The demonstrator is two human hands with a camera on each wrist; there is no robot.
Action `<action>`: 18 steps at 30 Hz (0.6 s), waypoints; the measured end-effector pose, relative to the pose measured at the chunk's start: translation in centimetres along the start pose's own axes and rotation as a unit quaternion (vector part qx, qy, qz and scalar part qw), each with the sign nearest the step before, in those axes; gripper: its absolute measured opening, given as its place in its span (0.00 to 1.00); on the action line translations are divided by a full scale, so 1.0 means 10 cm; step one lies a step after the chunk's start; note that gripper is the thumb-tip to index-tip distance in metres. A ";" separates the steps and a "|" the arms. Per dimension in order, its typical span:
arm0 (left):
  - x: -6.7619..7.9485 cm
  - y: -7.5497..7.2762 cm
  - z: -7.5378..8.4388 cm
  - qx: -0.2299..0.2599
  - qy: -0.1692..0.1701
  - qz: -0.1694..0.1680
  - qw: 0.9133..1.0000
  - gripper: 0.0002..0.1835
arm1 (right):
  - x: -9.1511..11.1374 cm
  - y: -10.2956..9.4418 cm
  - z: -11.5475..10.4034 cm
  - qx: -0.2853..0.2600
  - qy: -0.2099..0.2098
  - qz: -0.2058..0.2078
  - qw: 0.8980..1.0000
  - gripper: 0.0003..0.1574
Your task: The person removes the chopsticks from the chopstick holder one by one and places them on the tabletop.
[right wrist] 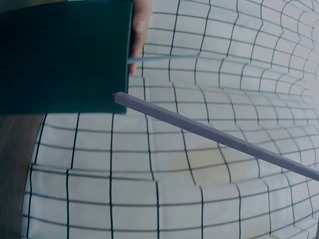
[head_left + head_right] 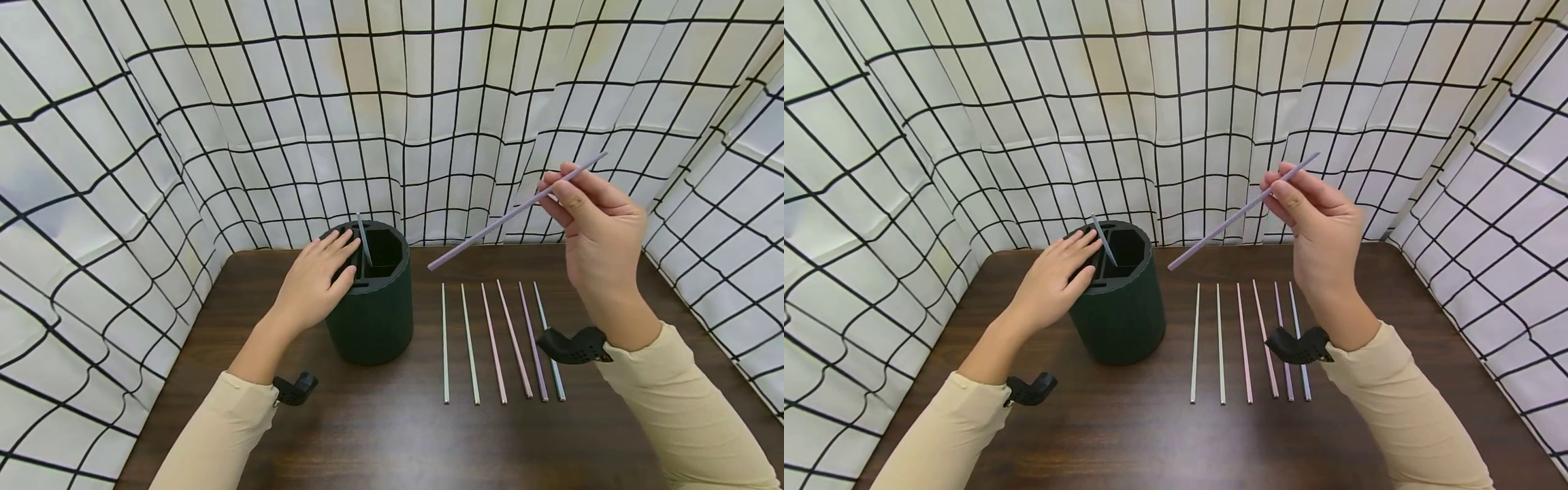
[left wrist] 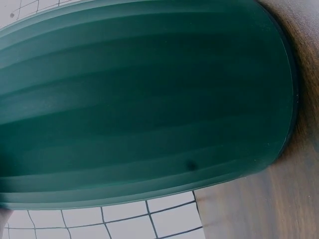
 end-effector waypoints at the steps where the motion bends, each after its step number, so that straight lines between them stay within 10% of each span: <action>1: 0.00 0.00 0.00 0.000 0.000 0.000 1.000 0.29 | -0.01 -0.05 -0.02 -0.001 0.002 0.010 1.000 0.15; 18: -0.02 0.00 0.01 0.002 -0.001 -0.006 1.000 0.30 | -0.27 -1.19 -0.08 0.099 0.098 0.115 0.984 0.13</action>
Point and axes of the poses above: each hand's wrist, its own x-axis away from the middle knuckle, its own y-axis out of the palm, z = x × y, the point moved 7 cm from there along -x, towards the middle knuckle, and after that the axes turned 12 degrees about -x, right-handed, at the moved point
